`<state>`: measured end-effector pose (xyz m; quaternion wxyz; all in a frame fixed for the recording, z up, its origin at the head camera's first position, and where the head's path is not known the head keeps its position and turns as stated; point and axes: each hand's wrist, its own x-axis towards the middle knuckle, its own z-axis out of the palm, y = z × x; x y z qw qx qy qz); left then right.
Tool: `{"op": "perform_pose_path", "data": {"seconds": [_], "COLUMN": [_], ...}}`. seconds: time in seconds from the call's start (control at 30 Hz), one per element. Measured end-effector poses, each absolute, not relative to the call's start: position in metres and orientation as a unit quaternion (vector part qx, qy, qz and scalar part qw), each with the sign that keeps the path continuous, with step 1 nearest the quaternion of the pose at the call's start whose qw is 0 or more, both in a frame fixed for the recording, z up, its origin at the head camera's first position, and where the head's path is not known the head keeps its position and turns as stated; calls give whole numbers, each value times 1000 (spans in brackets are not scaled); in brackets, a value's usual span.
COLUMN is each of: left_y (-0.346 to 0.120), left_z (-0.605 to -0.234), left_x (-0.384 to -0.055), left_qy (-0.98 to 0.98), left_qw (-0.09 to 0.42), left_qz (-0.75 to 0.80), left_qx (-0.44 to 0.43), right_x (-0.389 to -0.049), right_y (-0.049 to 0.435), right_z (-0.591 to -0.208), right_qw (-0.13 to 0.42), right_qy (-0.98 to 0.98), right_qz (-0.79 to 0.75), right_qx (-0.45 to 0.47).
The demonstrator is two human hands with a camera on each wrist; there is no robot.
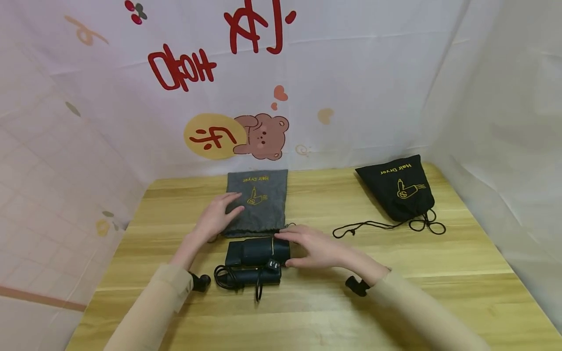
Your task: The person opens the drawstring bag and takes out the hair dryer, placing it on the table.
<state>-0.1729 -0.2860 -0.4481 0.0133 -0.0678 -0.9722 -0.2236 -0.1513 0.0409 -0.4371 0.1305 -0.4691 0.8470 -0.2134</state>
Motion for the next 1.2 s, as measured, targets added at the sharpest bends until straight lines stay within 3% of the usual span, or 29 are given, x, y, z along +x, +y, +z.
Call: {"op": "perform_pose_path", "data": {"seconds": [0.5,0.8,1.2], "left_y": [-241,-216,-171], "left_z": [-418,-412,-411], "left_x": [-137,-125,-117], "left_qy": [-950,-944,-937], "left_qw": [99,99,88], "left_qz": [-287,-303,-321], "left_qx": [-78,-86,-109], "right_x": [-165,-184,-208], "right_y": [141,196,274], "right_z": [-434,-431,-429], "right_qw": [-2,-72,-96], "right_qy": [882,899,921], "right_qz": [-210,-170,-153], "right_qx": [-422,-397,-346]}}
